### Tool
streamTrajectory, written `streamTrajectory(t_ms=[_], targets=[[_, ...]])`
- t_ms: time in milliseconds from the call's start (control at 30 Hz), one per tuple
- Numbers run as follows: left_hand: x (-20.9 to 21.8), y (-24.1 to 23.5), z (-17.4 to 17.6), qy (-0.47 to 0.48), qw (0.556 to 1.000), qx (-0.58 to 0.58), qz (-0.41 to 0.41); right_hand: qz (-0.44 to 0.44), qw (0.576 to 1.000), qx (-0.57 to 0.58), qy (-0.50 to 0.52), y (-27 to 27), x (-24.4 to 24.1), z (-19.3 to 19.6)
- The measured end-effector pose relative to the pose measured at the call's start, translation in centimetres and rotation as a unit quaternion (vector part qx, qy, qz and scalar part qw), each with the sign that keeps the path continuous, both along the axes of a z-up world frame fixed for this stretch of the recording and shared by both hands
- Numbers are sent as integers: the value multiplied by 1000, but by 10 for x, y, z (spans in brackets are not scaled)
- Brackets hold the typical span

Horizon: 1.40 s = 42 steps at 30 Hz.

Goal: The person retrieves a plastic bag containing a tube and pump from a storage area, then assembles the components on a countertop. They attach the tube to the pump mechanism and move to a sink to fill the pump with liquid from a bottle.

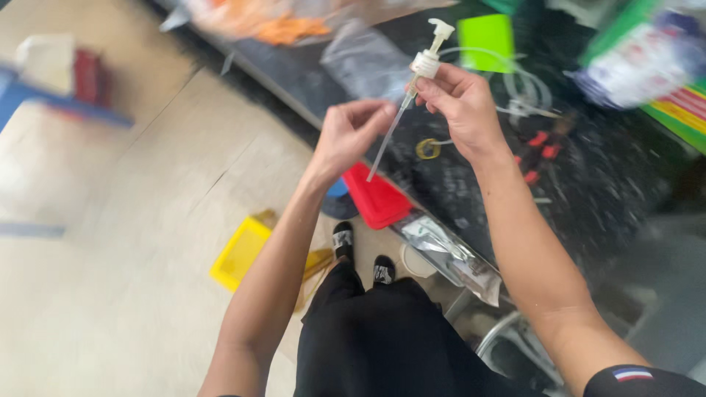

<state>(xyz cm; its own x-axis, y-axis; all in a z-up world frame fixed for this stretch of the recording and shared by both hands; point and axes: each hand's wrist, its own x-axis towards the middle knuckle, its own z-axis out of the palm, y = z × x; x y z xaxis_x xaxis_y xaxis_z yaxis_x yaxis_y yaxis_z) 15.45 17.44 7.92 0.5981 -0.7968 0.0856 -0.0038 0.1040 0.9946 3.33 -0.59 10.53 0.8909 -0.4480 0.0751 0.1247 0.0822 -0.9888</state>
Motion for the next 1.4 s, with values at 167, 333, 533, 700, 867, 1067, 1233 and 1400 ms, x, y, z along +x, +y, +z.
streamTrajectory(t_ms=[167, 333, 533, 700, 867, 1067, 1233, 1400], targets=[[-31, 110, 1, 38, 991, 16, 124, 170, 983, 67, -6, 83, 43, 3], [-57, 215, 15, 5, 955, 13, 296, 299, 950, 92, -5, 192, 74, 12], [-102, 361, 20, 3, 894, -28, 448, 443, 893, 81, -15, 351, 89, 11], [-150, 498, 17, 26, 836, -70, 544, 532, 844, 63, -19, 510, 78, 8], [-198, 645, 13, 17, 790, -88, 606, 614, 787, 65, -12, 677, 55, 8], [-257, 786, 14, 23, 707, -97, 700, 692, 719, 66, 9, 852, 27, 12], [-299, 875, 11, 14, 626, -105, 772, 760, 646, 69, 21, 981, 2, 9], [-335, 962, 4, -7, 533, -144, 834, 830, 552, 72, 38, 1105, -26, 2]])
